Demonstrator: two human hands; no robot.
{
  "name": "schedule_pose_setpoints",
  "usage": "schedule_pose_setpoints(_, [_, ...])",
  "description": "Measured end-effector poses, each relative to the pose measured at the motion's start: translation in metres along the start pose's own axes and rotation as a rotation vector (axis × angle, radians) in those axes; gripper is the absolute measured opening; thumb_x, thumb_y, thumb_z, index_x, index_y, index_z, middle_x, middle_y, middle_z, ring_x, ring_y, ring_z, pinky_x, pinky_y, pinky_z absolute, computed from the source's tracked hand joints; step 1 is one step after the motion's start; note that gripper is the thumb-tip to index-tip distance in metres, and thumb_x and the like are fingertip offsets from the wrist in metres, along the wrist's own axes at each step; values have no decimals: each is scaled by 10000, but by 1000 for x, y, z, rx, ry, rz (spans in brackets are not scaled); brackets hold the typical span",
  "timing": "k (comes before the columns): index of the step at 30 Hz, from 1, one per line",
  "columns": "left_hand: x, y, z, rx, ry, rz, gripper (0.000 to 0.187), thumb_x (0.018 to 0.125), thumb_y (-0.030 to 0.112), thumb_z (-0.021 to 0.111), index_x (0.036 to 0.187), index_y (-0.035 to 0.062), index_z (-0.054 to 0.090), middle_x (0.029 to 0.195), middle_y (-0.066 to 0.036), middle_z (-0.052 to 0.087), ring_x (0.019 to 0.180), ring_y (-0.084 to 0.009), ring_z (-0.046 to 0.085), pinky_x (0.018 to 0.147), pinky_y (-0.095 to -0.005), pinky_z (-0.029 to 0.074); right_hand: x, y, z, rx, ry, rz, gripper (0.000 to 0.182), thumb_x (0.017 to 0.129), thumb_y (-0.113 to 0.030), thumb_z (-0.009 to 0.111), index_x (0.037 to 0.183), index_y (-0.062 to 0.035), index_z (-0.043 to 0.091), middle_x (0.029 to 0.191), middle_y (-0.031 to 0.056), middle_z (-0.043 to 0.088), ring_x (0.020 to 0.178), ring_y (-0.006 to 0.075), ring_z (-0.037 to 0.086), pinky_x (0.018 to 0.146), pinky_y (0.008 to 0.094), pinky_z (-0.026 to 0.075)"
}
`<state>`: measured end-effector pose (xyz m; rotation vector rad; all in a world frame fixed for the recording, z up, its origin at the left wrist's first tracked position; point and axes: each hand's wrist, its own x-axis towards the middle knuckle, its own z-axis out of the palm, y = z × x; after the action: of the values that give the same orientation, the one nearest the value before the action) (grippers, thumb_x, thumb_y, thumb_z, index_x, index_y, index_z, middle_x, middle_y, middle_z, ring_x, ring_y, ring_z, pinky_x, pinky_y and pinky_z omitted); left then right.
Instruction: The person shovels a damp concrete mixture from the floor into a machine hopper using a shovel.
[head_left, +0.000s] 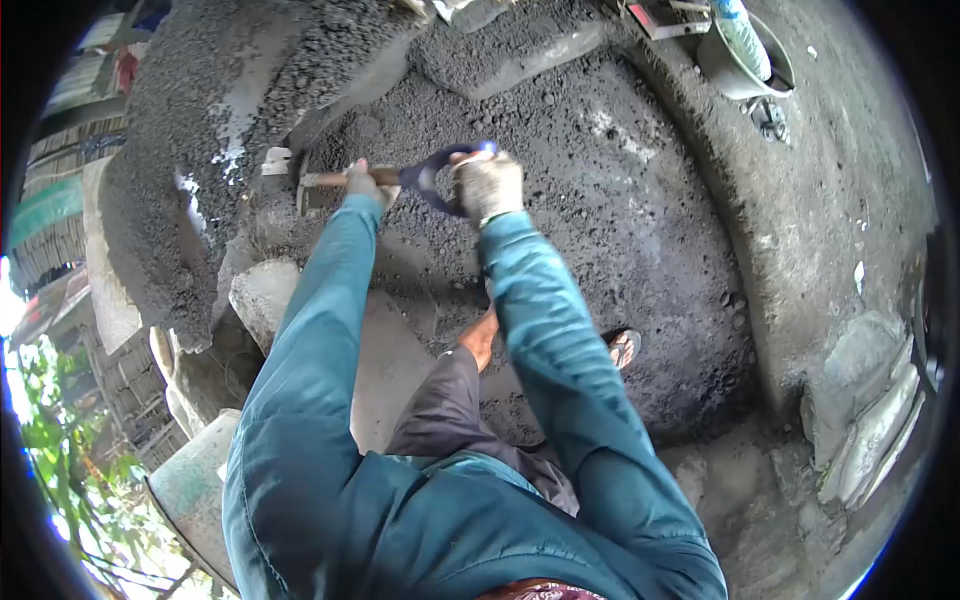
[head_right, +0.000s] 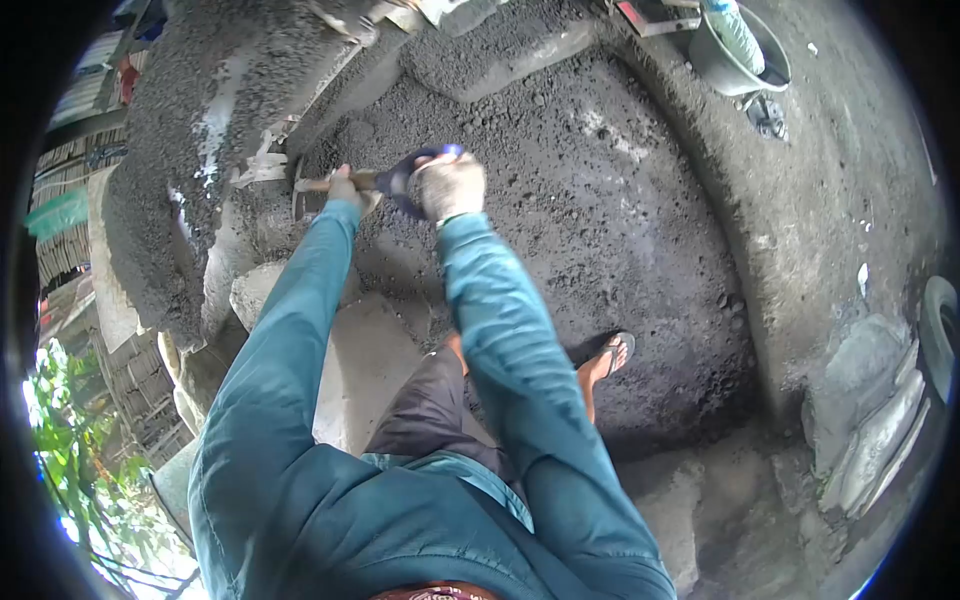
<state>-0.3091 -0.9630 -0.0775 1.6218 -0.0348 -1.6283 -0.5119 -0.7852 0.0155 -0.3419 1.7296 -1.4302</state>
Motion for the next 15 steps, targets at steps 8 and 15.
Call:
schedule_pose_setpoints(8, [-78,-122,91,114,-234,-195,197,993,191,548,1101,99,411,911,-71,532,851,-248,617,891,-489,562,-34,-40,-168,305,210,228,114,858,-55,702,918,2,624,696,51,598,532,154,574,474,311,476])
schedule_pose_setpoints(15, [-130,-146,68,100,-241,-259,131,913,71,523,979,124,424,806,-70,494,719,-259,558,810,-511,545,-98,-11,-205,261,244,202,86,857,-58,692,908,-29,630,644,37,596,481,132,556,453,296,436])
